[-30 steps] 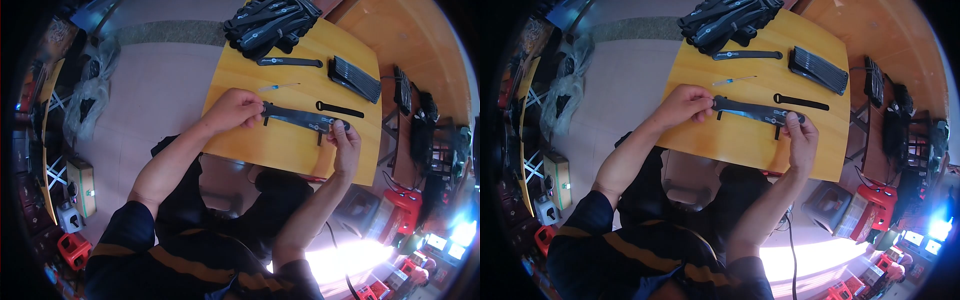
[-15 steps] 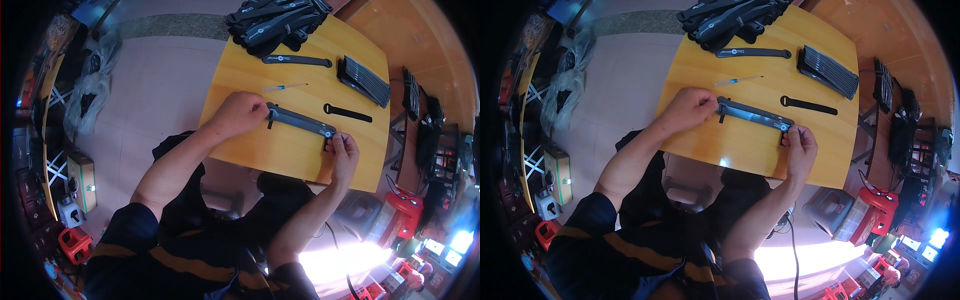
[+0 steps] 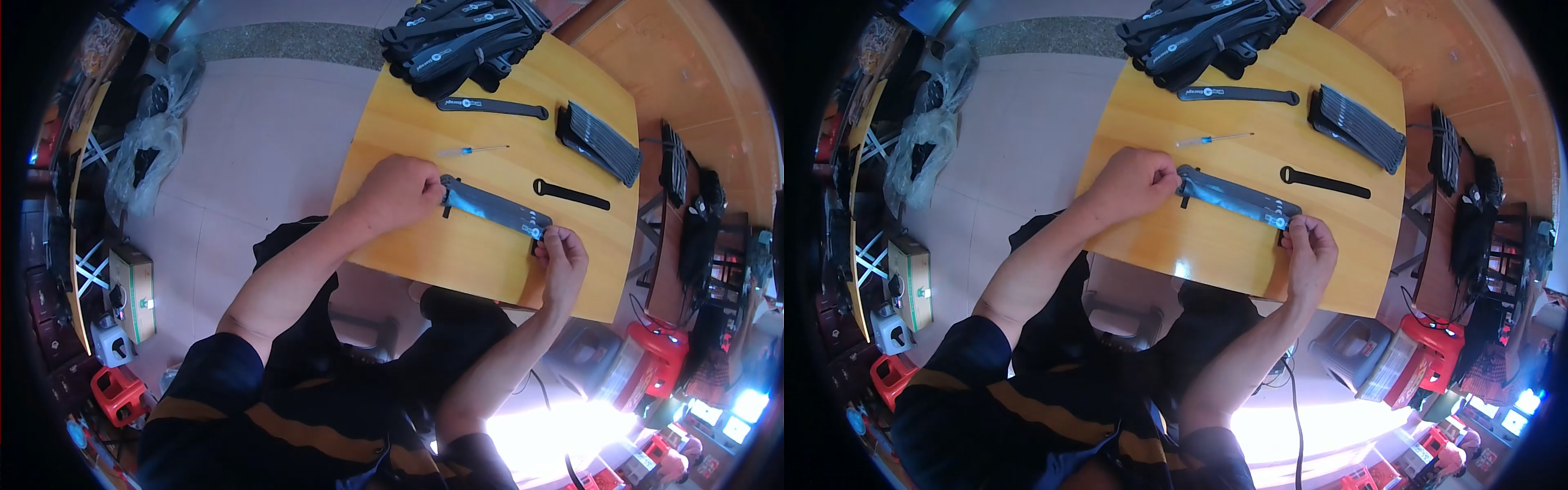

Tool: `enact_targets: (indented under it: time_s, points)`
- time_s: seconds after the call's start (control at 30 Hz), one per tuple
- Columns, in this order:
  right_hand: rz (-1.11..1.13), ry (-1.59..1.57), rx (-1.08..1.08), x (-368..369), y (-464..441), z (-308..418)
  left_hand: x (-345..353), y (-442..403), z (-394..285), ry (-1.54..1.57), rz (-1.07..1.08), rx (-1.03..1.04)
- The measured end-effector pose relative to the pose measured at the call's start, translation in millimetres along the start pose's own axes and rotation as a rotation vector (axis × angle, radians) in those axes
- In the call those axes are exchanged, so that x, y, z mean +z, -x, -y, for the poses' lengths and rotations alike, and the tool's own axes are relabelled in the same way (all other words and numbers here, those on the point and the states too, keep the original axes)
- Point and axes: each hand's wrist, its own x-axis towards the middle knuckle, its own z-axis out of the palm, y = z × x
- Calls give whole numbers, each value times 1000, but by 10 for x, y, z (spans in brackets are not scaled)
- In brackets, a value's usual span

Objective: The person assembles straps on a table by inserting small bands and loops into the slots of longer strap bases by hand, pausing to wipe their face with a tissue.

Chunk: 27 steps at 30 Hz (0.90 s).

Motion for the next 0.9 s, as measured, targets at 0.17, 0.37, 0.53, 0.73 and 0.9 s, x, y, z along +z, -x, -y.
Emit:
enact_targets:
  time_s: [0.17, 0.37, 0.53, 0.73, 0.9]
  points:
    - [-14, 18, -13, 11, 11, 17, -8, -9, -19, -34, 4, -11]
    - [10, -4, -22, -10, 9, -11, -8, -22, -43, -59, 24, -32]
    - [0, -3, -7, 2, 22, 19, -11, -25, -45, -68, 22, -30]
    - [10, 4, 2, 0, 26, 26, -19, -19, -59, -79, 26, -26]
    - [13, 0, -10, -6, 21, -8, -6, -10, -66, -93, 21, -18]
